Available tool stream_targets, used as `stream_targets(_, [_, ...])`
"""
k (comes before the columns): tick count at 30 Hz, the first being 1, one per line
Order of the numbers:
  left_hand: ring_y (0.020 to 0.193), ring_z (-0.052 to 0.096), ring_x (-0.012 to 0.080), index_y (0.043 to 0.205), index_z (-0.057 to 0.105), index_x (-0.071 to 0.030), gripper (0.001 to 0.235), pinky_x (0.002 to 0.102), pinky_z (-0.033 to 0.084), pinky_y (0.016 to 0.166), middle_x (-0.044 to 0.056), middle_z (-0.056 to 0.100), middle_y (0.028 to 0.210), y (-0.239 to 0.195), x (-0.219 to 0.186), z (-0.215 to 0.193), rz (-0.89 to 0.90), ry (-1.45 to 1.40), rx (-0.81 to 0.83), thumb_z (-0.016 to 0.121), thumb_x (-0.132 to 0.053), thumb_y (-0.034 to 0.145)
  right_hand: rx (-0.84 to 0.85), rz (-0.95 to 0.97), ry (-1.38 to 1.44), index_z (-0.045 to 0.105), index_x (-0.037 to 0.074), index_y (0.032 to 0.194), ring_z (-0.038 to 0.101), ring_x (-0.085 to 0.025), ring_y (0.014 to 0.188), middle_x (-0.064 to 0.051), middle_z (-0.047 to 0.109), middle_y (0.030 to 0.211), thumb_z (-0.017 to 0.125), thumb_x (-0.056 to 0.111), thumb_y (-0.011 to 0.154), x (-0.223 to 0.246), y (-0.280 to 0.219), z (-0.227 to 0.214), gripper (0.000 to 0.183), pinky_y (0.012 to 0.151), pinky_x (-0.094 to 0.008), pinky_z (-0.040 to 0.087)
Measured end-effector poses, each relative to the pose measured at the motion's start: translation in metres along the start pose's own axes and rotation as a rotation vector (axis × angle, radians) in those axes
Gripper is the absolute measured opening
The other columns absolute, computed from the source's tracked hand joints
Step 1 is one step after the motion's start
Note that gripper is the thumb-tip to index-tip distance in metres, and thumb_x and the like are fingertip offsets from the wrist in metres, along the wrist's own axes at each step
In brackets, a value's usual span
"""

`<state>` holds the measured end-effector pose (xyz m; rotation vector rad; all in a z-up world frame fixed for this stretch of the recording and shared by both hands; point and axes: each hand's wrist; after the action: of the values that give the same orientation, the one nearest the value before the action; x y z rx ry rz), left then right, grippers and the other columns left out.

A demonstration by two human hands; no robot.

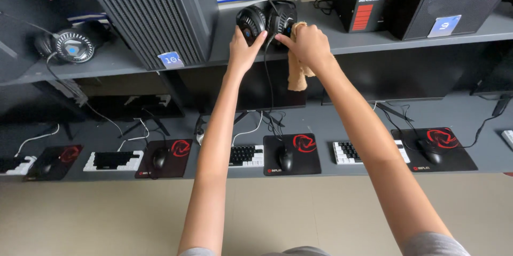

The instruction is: The person cleans a pair of headphones with a cloth, then wipes the surface of a desk and a keyboard. They repeat the process of cleaning the headphones and wiping the desk and keyboard.

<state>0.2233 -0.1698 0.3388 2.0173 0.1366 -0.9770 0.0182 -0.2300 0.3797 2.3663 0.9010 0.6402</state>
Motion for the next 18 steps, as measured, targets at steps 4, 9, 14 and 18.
stream_targets(4, [0.142, 0.038, 0.0507, 0.151, 0.028, 0.015, 0.097, 0.048, 0.036, 0.116, 0.039, 0.035, 0.154, -0.008, 0.053, 0.027, 0.112, 0.177, -0.121, 0.074, -0.053, 0.099, 0.003, 0.01, 0.037, 0.066, -0.005, 0.083, 0.071, -0.041, 0.071, -0.023, 0.069, 0.074, 0.07, 0.061, 0.095, -0.001, -0.018, 0.001, 0.068, 0.063, -0.046, 0.058])
stream_targets(9, [0.148, 0.038, 0.0451, 0.159, 0.029, 0.002, 0.077, 0.044, 0.041, 0.118, 0.027, 0.03, 0.163, -0.08, 0.001, -0.007, 0.33, 0.097, -0.152, 0.07, -0.031, 0.104, -0.175, -0.072, 0.267, 0.066, -0.004, 0.085, 0.068, -0.044, 0.073, -0.024, 0.069, 0.076, 0.072, 0.037, 0.098, 0.012, -0.071, -0.018, 0.044, 0.062, -0.048, 0.055])
stream_targets(14, [0.119, 0.066, 0.0257, 0.141, 0.055, -0.003, 0.043, 0.034, 0.057, 0.099, 0.016, 0.058, 0.143, -0.148, -0.019, -0.048, 0.231, -0.098, 0.04, 0.067, -0.017, 0.103, 0.028, -0.191, 0.466, 0.068, -0.003, 0.097, 0.071, -0.04, 0.078, -0.023, 0.07, 0.084, 0.07, 0.034, 0.1, 0.02, -0.12, -0.018, 0.038, 0.067, -0.045, 0.055])
stream_targets(18, [0.102, 0.076, 0.0168, 0.126, 0.067, -0.001, 0.027, 0.03, 0.059, 0.09, 0.008, 0.075, 0.117, -0.198, 0.007, -0.071, 0.083, -0.108, 0.275, 0.068, -0.014, 0.102, 0.333, -0.243, 0.721, 0.07, 0.001, 0.105, 0.066, -0.033, 0.066, -0.018, 0.07, 0.081, 0.064, 0.032, 0.101, 0.039, -0.153, -0.001, 0.032, 0.067, -0.041, 0.055])
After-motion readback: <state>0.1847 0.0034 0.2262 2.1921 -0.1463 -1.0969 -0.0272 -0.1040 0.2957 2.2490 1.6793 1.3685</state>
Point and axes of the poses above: each hand's wrist, its own y-axis towards the middle knuckle, its own z-axis out of the palm, x = y × z
